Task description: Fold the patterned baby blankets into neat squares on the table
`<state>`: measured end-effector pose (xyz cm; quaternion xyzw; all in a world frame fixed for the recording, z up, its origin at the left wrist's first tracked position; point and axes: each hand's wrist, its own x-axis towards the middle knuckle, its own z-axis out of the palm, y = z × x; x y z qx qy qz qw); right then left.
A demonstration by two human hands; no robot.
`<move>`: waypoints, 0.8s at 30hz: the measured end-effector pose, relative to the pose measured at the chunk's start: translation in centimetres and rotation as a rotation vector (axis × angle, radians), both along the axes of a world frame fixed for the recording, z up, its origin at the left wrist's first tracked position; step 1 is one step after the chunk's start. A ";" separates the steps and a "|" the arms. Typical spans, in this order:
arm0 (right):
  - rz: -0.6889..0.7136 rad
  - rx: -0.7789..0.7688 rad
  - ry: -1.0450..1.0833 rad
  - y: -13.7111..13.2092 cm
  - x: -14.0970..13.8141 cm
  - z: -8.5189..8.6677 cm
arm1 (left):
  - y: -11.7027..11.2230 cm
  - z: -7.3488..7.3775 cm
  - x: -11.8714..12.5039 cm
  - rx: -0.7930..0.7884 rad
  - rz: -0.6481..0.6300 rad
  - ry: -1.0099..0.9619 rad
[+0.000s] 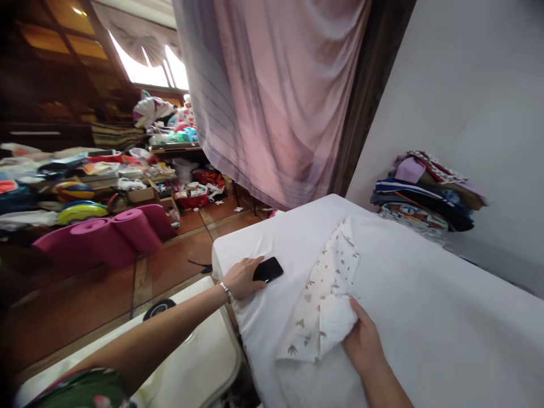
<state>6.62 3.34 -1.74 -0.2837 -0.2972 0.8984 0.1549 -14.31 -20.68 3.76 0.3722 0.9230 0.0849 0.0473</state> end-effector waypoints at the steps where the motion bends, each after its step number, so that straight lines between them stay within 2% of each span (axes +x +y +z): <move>1: 0.003 -0.017 -0.013 0.0 -0.1 0.0 | -0.1 0.1 -0.6 -0.008 0.023 0.015; 13: 0.001 0.040 -0.063 -1.4 -0.8 1.6 | -2.0 1.1 -9.0 -0.103 0.159 0.169; 16: 0.030 0.128 -0.025 -1.6 -0.8 2.5 | -2.3 1.4 -10.3 -0.087 0.159 0.145; 18: 0.060 0.192 -0.004 -1.8 -0.9 3.3 | -1.9 1.6 -10.0 -0.051 0.142 0.145; 20: 0.074 0.223 -0.002 -1.9 -1.1 4.2 | -0.9 1.8 -8.1 0.054 0.077 0.135; 22: 0.069 0.230 0.008 -1.9 -1.7 5.2 | 0.7 2.0 -4.8 0.214 -0.023 0.024; 24: 0.080 0.238 0.053 -2.1 -2.7 6.1 | 2.6 2.1 -0.6 0.343 -0.136 -0.266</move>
